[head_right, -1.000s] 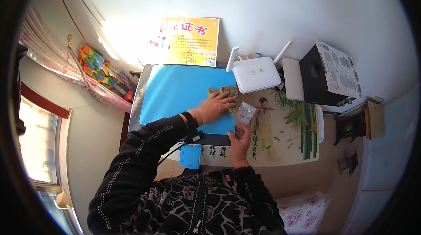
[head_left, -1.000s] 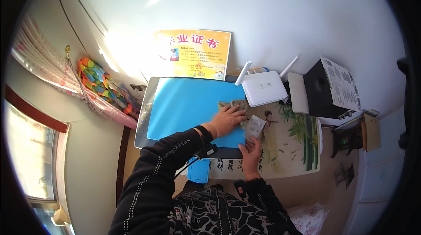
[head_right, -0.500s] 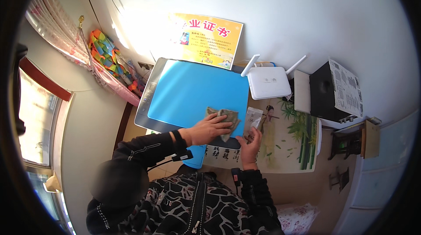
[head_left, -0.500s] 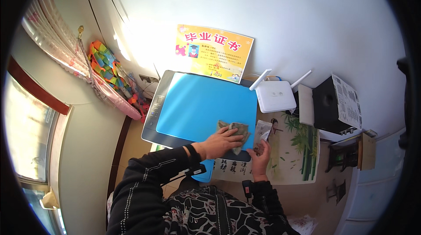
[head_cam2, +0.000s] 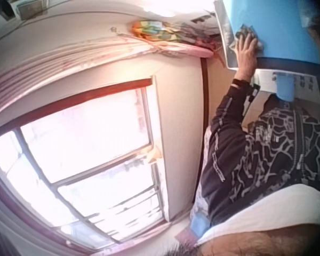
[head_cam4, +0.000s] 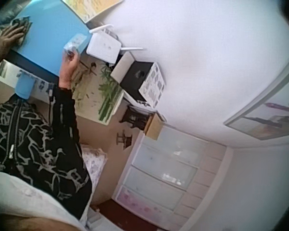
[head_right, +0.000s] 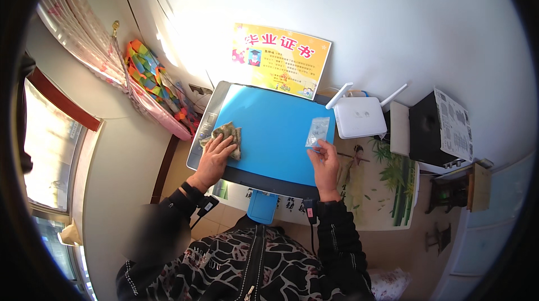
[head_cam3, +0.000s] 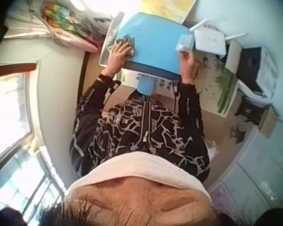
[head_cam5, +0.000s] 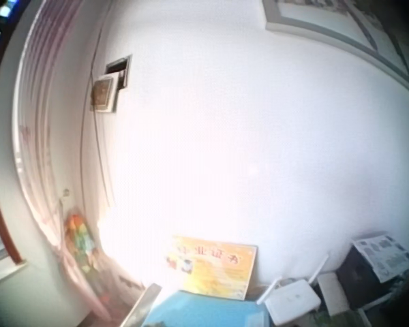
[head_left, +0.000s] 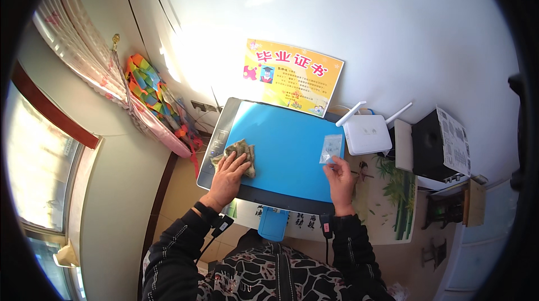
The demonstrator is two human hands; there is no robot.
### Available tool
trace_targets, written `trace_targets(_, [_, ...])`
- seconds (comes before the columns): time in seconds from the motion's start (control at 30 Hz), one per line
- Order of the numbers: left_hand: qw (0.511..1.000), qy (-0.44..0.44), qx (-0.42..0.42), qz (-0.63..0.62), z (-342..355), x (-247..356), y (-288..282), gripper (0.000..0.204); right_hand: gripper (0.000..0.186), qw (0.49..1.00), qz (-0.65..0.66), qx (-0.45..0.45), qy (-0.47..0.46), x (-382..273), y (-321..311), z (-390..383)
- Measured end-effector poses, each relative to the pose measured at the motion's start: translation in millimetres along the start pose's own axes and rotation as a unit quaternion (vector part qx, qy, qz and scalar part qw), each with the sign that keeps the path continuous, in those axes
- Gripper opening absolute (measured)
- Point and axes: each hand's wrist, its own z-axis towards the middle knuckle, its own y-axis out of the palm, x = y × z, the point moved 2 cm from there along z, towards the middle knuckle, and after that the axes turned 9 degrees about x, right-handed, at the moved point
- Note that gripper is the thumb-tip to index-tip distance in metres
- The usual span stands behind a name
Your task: The person wipes the underside and top of a wooden table, then moves to a nearby desk to wipe its surface and a blue printer on top. The person uses a cloth throughout to clean these surfaces.
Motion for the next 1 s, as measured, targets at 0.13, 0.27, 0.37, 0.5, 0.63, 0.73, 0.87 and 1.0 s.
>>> trace_targets(0.13, [1.000, 0.007, 0.002, 0.005, -8.1, 2.4, -3.7, 0.044, 0.047, 0.986, -0.151, 0.027, -0.059, -13.0, 11.9, 12.5])
trace_targets(0.27, [1.000, 0.020, -0.011, -0.017, -4.8, -5.7, -8.7, 0.045, 0.058, 0.909, -0.387, 0.001, -0.155, -27.7, 10.3, -14.6])
trace_targets(0.37, [1.000, 0.016, -0.015, -0.008, 9.1, -24.5, -4.3, 0.046, 0.057, 0.887, -0.417, -0.070, -0.186, -25.1, 19.2, -48.5])
trace_targets(0.5, [0.999, 0.009, -0.005, -0.030, 42.2, -62.8, 12.7, 0.046, 0.054, 0.882, -0.423, -0.068, -0.194, -15.9, 21.9, -67.7])
trace_targets(0.63, [0.998, -0.044, -0.001, -0.046, 82.1, -98.7, 33.5, 0.042, 0.054, 0.882, -0.422, -0.052, -0.204, -10.6, 21.7, -69.6])
trace_targets(0.73, [0.997, -0.074, 0.004, 0.000, 105.0, -114.7, 42.5, 0.042, 0.054, 0.882, -0.417, -0.046, -0.213, -9.3, 21.9, -70.7])
trace_targets(0.87, [0.996, -0.090, 0.002, 0.016, 127.9, -122.0, 47.2, 0.041, 0.052, 0.884, -0.410, -0.034, -0.219, -7.8, 22.6, -71.9])
trace_targets(1.0, [0.996, -0.093, -0.003, 0.007, 129.6, -121.4, 41.2, 0.041, 0.050, 0.890, -0.402, -0.029, -0.215, -6.0, 23.0, -71.4])
